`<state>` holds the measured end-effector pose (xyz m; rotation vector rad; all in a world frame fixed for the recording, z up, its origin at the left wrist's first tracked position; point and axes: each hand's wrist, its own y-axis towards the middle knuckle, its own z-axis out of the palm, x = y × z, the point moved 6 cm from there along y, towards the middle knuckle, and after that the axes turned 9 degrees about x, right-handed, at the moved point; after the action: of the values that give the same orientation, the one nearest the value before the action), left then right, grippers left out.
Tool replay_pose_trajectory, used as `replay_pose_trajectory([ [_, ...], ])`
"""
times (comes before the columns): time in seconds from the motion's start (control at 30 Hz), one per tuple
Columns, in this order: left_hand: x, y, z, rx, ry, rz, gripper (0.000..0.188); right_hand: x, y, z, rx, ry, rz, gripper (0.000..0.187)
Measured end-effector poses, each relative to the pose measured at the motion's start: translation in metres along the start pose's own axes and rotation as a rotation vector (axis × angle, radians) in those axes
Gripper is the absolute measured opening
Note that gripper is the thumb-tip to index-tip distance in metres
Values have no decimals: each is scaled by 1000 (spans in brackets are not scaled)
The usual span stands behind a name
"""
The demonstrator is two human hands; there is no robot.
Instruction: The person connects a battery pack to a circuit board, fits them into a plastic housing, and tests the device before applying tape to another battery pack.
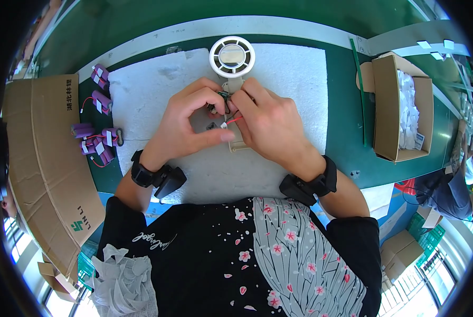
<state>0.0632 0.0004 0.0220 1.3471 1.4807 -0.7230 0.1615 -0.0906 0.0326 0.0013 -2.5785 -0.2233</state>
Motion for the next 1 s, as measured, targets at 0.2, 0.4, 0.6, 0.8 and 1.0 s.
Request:
replay_pose_trajectory([
  [0.2,18,-2,0,-51,-177,-83,15,-6,-2,-2,-52,110,10,10],
  [0.4,24,-4,1,-94,-473,-202,13,-7,-5,-9,-106,246,-50,8],
  [0.6,26,-6,0,-101,-457,-181,10,-6,-5,-6,-95,244,-26,8],
  [0.8,29,-7,1,-106,-447,-254,9,-12,-5,-4,-121,257,75,9],
  [1.0,30,-7,1,-115,-477,-251,8,-11,-4,-6,-67,321,13,10],
])
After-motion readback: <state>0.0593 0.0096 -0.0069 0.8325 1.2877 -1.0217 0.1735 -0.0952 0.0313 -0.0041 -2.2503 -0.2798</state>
